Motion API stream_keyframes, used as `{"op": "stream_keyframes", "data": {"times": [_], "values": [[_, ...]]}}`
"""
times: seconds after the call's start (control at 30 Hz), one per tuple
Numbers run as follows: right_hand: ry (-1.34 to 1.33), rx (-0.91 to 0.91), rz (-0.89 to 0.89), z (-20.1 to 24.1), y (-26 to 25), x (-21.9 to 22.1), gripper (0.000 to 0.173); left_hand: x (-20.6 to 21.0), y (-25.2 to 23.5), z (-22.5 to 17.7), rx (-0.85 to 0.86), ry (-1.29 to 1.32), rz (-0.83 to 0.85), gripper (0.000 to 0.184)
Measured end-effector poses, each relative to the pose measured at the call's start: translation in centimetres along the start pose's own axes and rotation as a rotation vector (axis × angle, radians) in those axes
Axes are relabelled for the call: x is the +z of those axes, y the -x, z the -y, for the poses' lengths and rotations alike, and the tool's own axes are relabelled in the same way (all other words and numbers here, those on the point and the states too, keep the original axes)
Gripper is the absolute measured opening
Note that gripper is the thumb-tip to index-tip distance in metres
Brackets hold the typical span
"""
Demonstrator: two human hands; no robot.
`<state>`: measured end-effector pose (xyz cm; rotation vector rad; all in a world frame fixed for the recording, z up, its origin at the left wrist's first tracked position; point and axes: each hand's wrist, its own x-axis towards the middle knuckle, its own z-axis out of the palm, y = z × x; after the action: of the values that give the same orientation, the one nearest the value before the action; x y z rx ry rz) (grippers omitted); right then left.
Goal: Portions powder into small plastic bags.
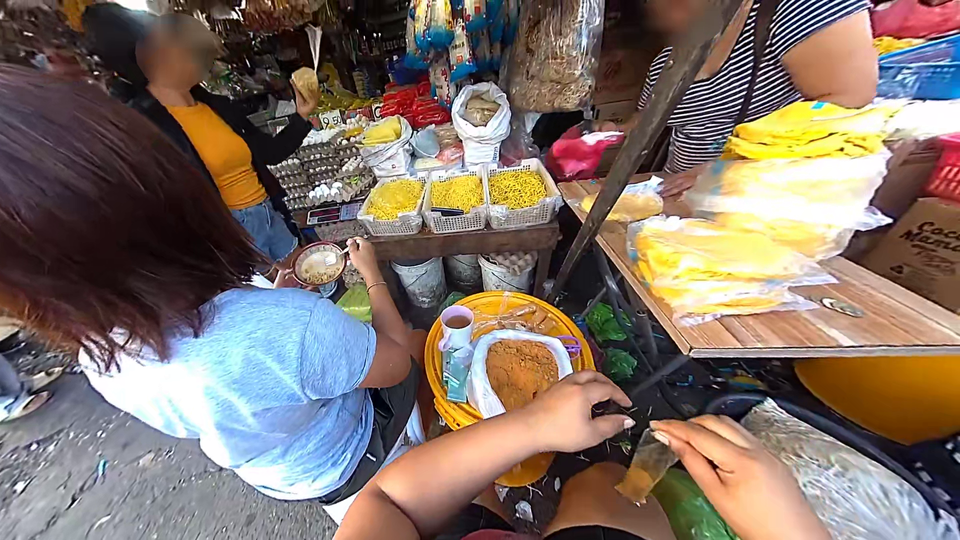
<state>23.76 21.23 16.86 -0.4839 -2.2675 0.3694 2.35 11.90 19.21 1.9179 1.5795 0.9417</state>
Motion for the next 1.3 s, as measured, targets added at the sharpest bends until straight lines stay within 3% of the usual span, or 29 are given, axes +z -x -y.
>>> {"op": "stream_keyframes", "data": {"times": [0.33,0.6,0.8,1.0,1.07,1.23,1.3], "values": [[-0.027,-0.061,0.033,-0.3,0.8,3.5,0.028,0.1,1.4,0.2,0.012,0.114,0.081,0.034],[-0.139,-0.018,0.027,0.7,1.3,4.8,0.024,2.0,3.0,1.1,-0.096,0.121,0.176,0.055],[-0.205,-0.005,-0.056,1.2,1.2,5.2,0.022,2.6,3.2,1.2,-0.121,0.181,0.010,0.030],[-0.307,0.024,-0.073,1.3,2.4,6.2,0.018,3.2,3.4,1.5,-0.071,0.156,-0.022,0.019],[-0.390,0.048,-0.079,1.1,2.5,6.2,0.028,3.2,3.4,1.3,-0.084,0.136,-0.023,0.016],[-0.672,0.195,0.080,-0.5,3.1,6.3,0.088,2.2,3.1,0.5,-0.076,0.051,0.004,0.019],[-0.708,0.256,0.223,-1.1,3.7,6.2,0.082,1.7,2.8,0.1,-0.084,0.017,0.022,0.024]]}}
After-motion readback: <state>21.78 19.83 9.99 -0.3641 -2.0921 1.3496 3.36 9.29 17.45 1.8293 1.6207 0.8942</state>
